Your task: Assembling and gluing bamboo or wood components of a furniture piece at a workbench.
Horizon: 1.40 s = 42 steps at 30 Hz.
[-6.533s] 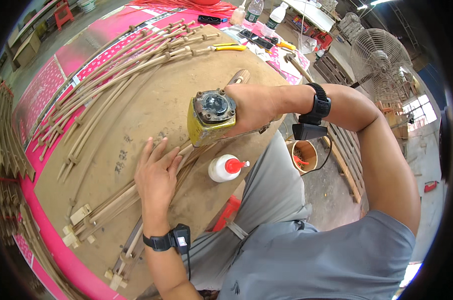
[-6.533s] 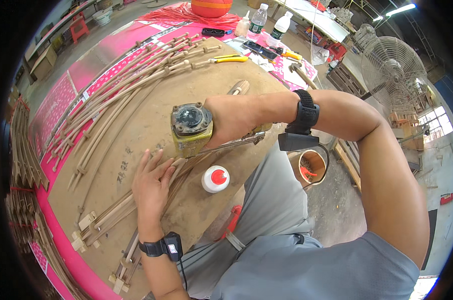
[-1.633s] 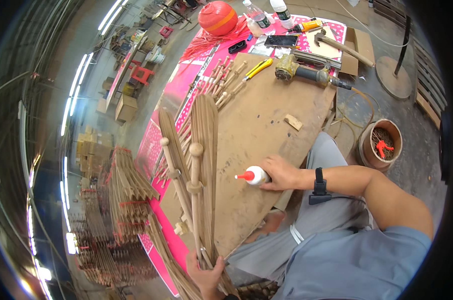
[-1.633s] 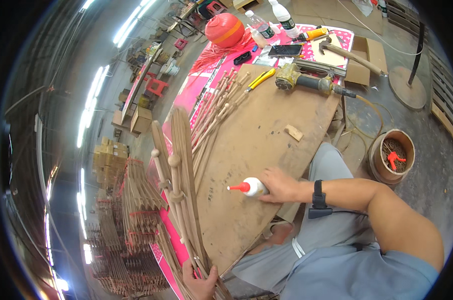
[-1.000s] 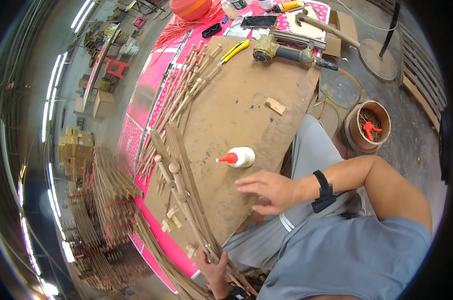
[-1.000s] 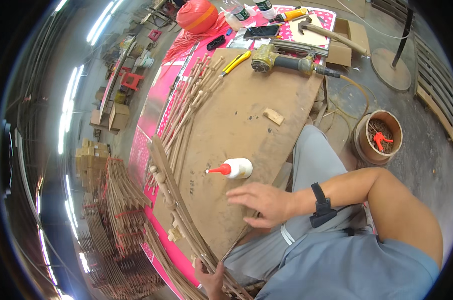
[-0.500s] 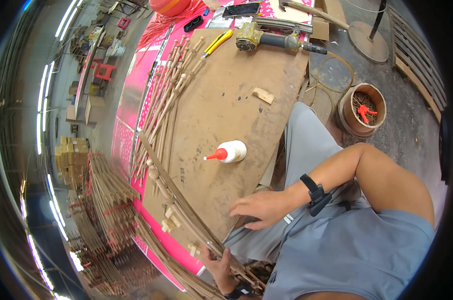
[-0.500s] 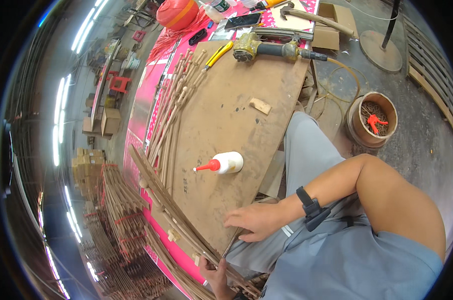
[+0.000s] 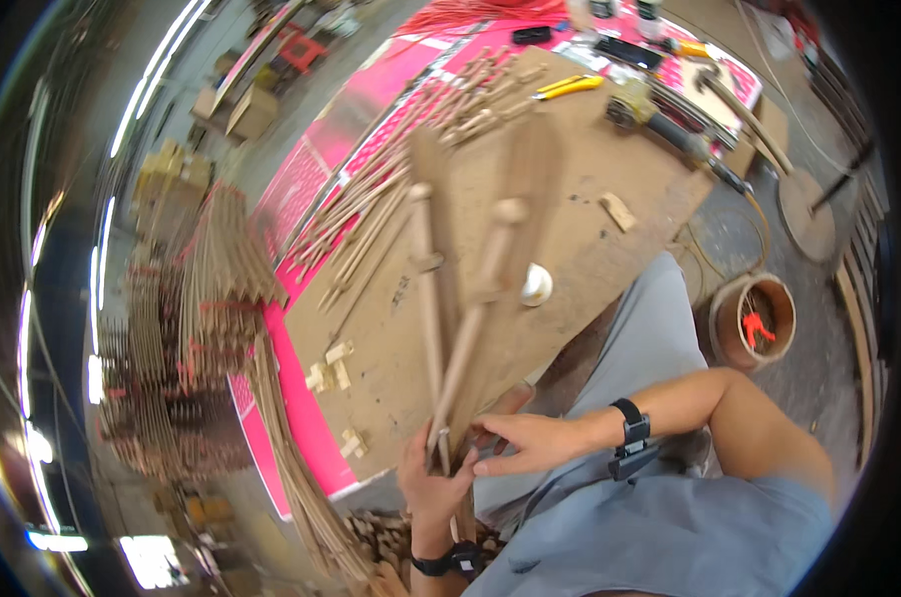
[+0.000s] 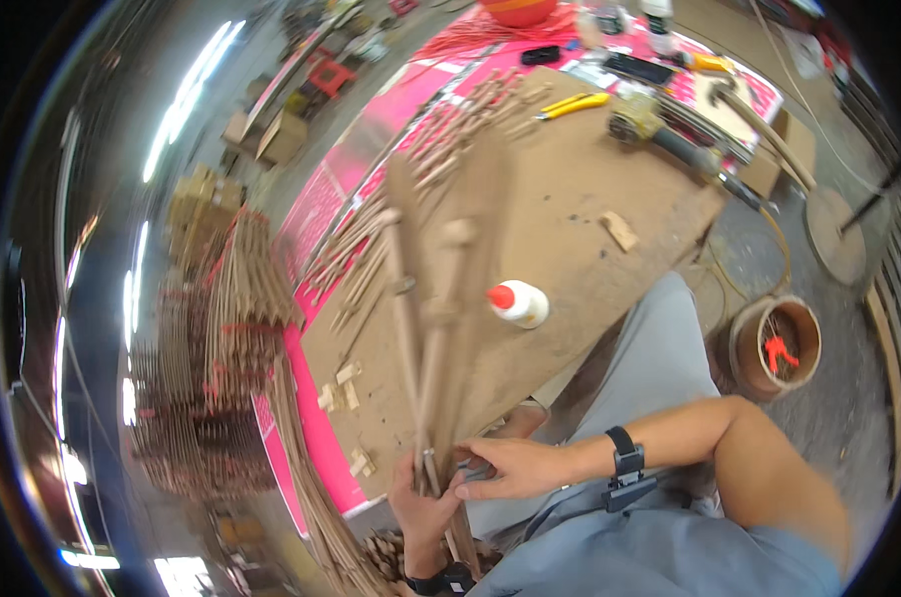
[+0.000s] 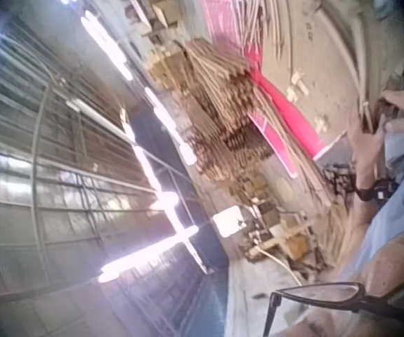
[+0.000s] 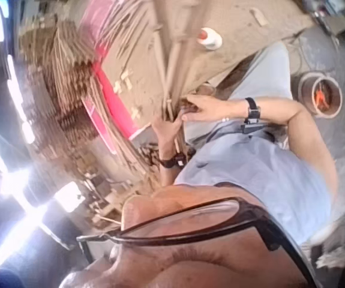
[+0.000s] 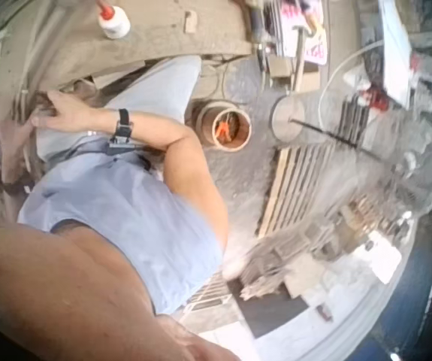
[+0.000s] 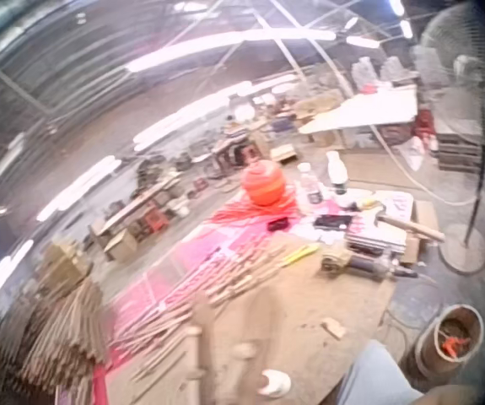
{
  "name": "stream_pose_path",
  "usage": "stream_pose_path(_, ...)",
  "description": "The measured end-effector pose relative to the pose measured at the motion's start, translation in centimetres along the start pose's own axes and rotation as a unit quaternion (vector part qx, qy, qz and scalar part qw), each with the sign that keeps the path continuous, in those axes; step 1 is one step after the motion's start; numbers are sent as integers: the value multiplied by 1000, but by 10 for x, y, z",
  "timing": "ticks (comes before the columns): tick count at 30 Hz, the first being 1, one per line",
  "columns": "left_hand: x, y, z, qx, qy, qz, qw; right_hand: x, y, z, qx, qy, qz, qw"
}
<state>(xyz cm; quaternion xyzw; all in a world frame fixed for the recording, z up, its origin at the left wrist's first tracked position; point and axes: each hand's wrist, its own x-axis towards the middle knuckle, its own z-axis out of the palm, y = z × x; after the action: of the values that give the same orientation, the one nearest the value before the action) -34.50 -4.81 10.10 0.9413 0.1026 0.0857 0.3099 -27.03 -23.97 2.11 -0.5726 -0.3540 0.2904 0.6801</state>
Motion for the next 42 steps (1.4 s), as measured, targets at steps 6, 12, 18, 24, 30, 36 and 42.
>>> stream_pose_path(6,1,21,27,85,98,182,975,-10,7,5,44,41,74,995)
stream_pose_path(12,-7,20,28,145,155,234,949,-5,-16,6,162,92,19,982)
stream_pose_path(18,-27,4,16,125,161,220,954,1,-26,6,130,121,-21,984)
stream_pose_path(24,-93,-55,-2,163,179,155,958,12,-44,-19,183,105,-39,977)
stream_pose_path(30,-170,-96,4,129,95,-5,987,22,-59,-39,141,124,-75,979)
stream_pose_path(36,-186,-110,27,57,64,-80,993,29,-61,-46,127,128,-45,983)
stream_pose_path(42,-192,-119,36,37,119,-124,984,49,-70,-33,175,85,101,976)
